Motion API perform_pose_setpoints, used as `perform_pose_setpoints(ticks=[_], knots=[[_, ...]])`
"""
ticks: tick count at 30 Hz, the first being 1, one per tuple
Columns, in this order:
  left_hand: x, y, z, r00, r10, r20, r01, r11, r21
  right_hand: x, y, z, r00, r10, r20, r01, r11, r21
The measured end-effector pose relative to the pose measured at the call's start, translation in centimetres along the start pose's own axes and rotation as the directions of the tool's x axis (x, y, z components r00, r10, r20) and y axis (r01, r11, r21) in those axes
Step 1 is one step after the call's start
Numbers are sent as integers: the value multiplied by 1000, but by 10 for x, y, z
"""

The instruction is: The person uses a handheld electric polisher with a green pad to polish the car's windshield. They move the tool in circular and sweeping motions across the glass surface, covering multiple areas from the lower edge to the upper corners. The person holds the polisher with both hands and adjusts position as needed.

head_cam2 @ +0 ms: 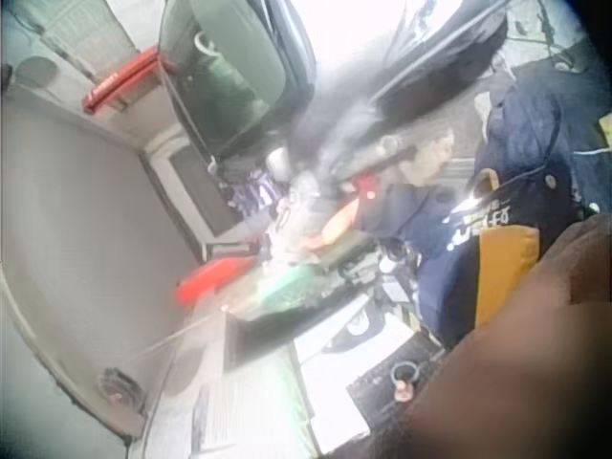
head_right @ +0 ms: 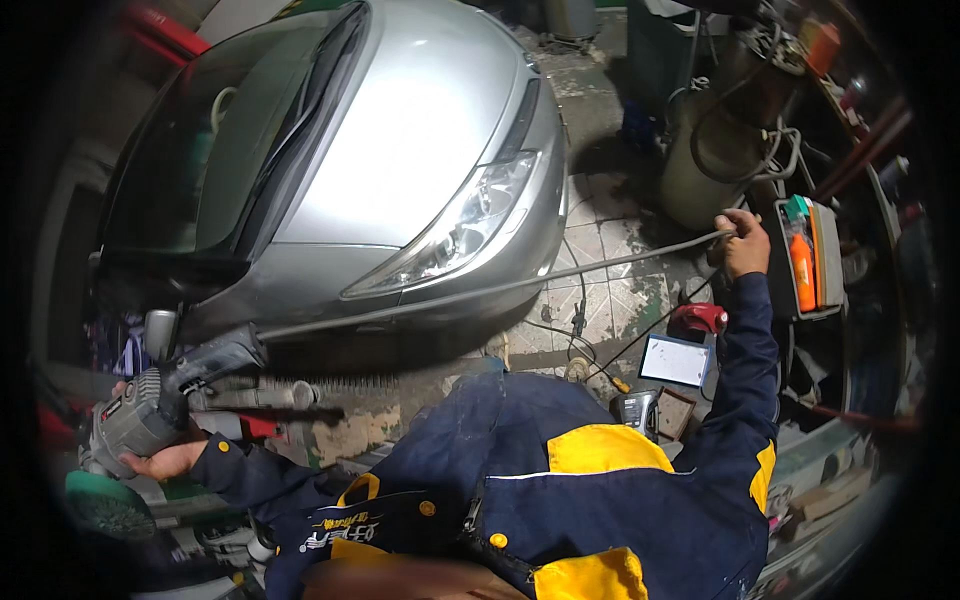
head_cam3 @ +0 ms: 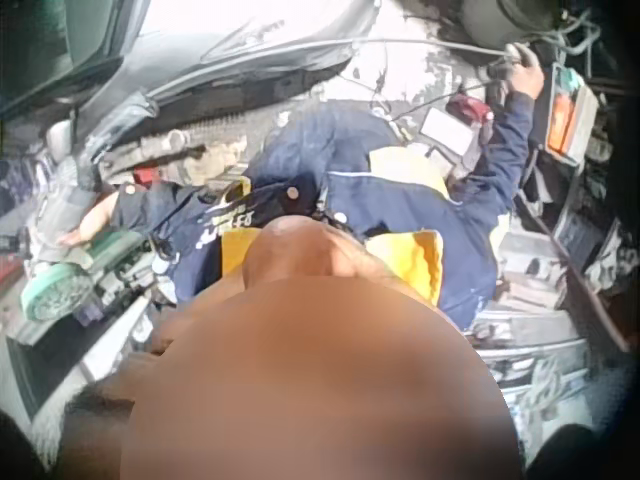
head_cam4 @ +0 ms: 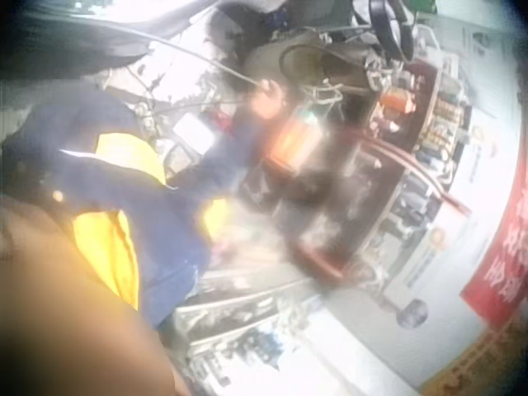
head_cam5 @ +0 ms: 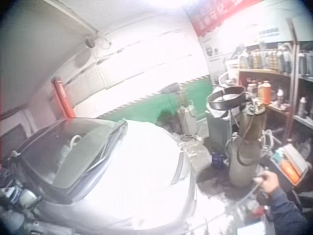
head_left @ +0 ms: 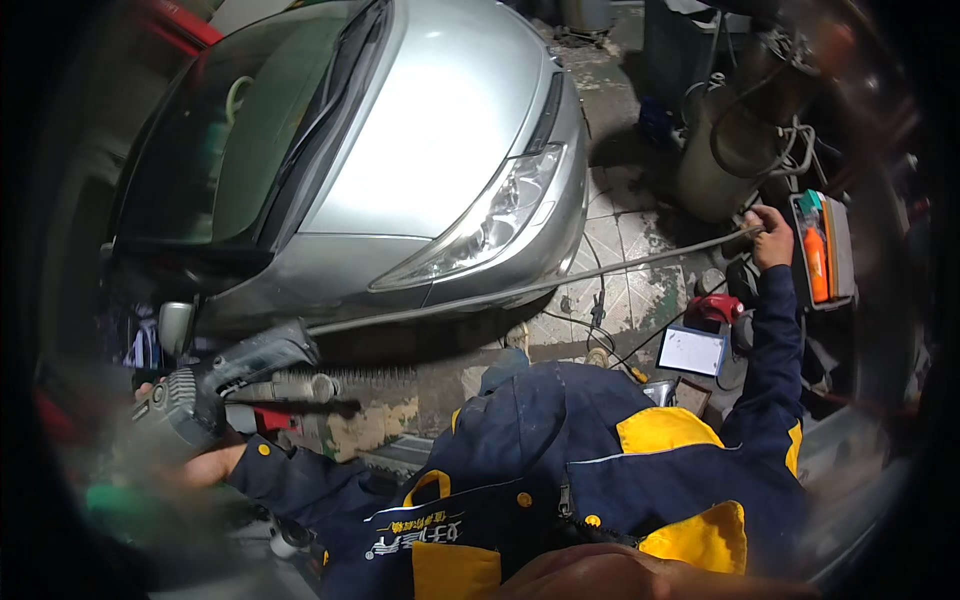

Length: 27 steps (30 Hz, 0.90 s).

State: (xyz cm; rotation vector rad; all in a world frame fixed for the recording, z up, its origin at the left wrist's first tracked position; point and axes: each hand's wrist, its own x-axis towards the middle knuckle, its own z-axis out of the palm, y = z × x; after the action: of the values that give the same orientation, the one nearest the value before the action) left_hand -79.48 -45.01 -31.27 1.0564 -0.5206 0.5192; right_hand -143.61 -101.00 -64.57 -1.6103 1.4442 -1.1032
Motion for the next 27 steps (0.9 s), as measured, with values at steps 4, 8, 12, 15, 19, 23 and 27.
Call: perform_pose_setpoints(ticks=[4,8,12,15,19,23,27], knots=[[28,19,-38,944,274,-184,-239,952,191,50,20,-18,999,-41,-28,41,999,9],[49,31,-70,939,304,-162,-275,945,176,112,88,-56,986,-74,-148,77,997,19],[49,28,-83,918,297,-262,-223,934,279,162,167,-149,960,50,-277,-27,996,88],[34,8,-88,937,61,-343,-8,988,153,169,188,-191,981,-84,-175,60,988,-141],[-13,-53,-97,938,-188,-292,214,975,60,168,173,-167,974,116,194,-158,964,215],[-70,-104,-91,876,-468,-113,464,884,-61,144,132,-84,996,0,-87,-23,964,-264],[-93,-146,-93,743,-667,-48,666,745,-43,88,0,24,963,-30,269,89,974,-210]])
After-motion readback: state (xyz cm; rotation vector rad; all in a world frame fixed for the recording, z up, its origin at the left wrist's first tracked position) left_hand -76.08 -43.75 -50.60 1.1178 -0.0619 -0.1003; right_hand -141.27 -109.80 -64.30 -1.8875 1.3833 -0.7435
